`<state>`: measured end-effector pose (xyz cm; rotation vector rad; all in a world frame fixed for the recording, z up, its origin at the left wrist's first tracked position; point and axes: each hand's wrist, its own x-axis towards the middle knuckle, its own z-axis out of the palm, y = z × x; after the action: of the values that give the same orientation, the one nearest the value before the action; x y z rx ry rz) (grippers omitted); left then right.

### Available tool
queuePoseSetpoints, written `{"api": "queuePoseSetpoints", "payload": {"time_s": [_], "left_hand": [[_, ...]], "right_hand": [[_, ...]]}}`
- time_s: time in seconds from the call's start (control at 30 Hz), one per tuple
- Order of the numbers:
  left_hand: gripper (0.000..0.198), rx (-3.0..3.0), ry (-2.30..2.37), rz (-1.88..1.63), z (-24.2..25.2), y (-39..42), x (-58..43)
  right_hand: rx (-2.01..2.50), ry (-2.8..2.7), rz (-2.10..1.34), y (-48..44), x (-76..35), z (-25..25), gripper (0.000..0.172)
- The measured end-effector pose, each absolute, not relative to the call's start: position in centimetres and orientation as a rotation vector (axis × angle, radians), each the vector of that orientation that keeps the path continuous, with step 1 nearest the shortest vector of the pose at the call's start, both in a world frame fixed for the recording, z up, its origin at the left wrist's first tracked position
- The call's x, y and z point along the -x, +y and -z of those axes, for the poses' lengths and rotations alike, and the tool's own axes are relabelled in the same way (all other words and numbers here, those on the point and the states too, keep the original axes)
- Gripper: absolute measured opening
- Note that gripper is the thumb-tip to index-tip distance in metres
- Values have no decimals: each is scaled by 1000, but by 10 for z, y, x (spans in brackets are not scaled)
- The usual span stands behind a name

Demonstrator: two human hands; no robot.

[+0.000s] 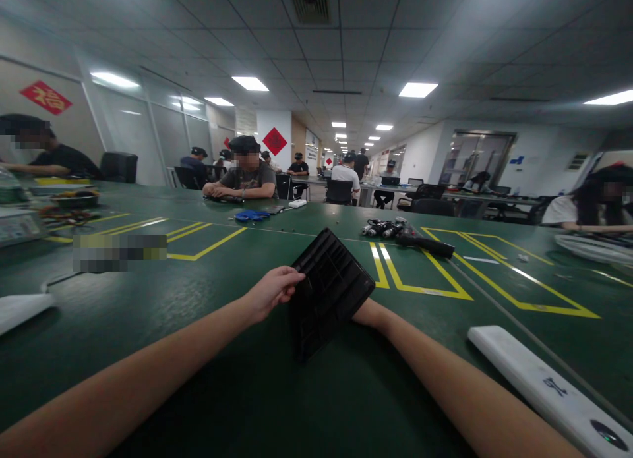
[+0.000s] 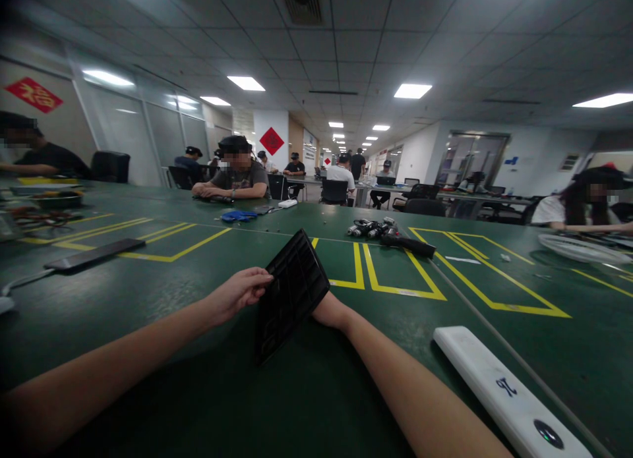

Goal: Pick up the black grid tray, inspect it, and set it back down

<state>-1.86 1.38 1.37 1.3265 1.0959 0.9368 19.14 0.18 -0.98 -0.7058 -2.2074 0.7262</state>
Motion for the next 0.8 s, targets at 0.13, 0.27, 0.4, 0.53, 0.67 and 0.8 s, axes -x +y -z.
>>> {"api": "queuePoseSetpoints", "payload": {"time_s": [0.13, 0.27, 0.4, 0.53, 0.67, 0.8], "left_hand": [[45, -1821, 1218, -836, -6, 13, 19], [50, -2166, 1271, -778, -3, 13, 20], [42, -2438, 1321, -779, -9, 6, 17], [36, -2541, 1469, -812, -21, 4, 17], [42, -2430, 1862, -871, -38, 24, 44], [52, -2170, 2345, -709, -51, 49, 93]], "right_hand": [[654, -2202, -727, 4, -192, 13, 42], [661, -2212, -711, 4, -192, 13, 39], [633, -2226, -702, 3, -188, 12, 37], [710, -2265, -688, 12, -191, 7, 33], [1153, -2171, -366, 32, -220, -5, 41], [1780, -1947, -3, 45, -269, -11, 42]]}}
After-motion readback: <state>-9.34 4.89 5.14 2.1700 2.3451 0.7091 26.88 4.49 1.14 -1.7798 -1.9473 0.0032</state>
